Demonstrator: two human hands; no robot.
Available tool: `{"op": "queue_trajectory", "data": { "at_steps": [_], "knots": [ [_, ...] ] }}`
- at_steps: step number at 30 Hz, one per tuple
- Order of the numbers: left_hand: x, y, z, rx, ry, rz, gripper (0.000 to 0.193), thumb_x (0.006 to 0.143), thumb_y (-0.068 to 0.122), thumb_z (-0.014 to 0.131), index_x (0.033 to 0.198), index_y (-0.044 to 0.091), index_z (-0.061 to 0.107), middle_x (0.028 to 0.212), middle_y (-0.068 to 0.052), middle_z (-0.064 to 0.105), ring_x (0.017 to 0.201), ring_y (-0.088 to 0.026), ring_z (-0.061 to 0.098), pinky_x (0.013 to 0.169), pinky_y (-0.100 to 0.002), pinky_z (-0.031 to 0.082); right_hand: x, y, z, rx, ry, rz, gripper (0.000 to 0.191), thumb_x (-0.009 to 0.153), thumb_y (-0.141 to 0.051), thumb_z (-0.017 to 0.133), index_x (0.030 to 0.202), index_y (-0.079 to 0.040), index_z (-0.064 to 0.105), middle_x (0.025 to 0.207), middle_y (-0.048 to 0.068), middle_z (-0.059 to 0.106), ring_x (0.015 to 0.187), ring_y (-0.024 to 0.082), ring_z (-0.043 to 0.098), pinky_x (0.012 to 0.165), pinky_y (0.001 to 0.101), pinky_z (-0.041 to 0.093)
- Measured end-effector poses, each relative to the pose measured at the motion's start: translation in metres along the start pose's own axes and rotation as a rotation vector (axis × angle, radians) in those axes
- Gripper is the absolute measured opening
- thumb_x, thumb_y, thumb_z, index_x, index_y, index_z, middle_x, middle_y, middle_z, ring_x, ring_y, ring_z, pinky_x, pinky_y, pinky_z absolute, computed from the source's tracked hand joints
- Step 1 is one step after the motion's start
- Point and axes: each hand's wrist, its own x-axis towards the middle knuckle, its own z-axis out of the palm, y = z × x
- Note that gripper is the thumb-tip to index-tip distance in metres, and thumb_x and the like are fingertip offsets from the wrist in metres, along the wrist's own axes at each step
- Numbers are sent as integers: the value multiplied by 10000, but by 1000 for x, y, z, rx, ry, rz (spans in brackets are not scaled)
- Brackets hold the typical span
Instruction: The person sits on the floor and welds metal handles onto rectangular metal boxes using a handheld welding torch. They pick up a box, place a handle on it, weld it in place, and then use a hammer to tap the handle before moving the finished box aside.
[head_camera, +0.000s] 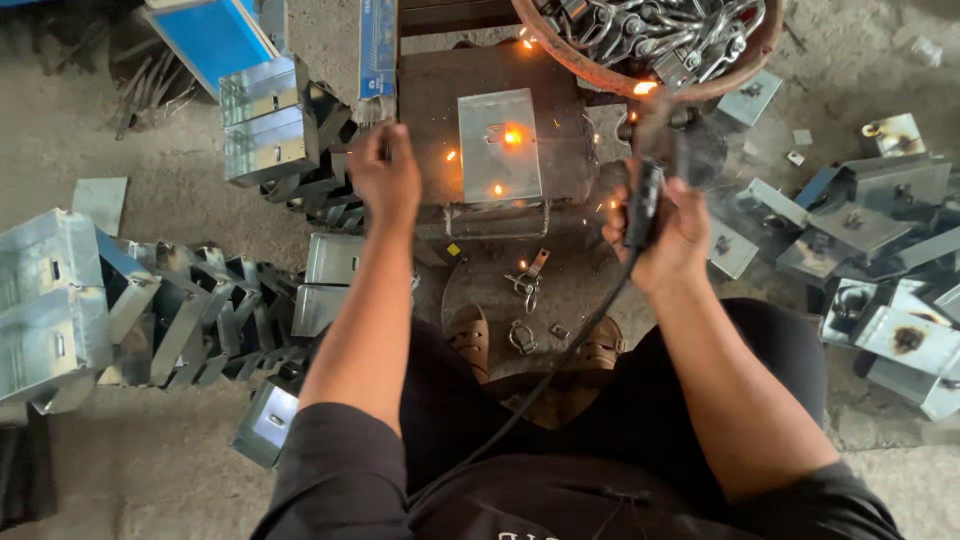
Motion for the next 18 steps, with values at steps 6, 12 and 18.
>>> {"op": "queue_trajectory", "data": {
  "at_steps": [6,12,18],
  "knots": [
    [21,-35,-47,623,-332,-275,289,912,372,726,910,87,776,902,-132,751,847,-348,717,797,-462,567,-59,-32,15,-594,-93,-181,803,631,-13,740,1398,-101,516,1162,84,627,1180,316,627,1016,472,498],
    [11,-32,-30,806,-442,-435,289,839,412,739,954,155,802,1013,-128,756,1090,-409,632,940,-548,492,-127,3,1,-1668,79,-536,663,757,-157,813,1341,-2,541,1098,155,668,1040,341,668,933,445,531],
    [11,-28,-31,784,-445,-502,286,829,361,722,1010,150,789,1127,-109,735,1222,-407,556,970,-577,465,-114,-15,-18,-2047,371,-634,646,761,-190,808,1332,48,623,1201,248,702,1100,383,684,962,424,530]
  ]
}}
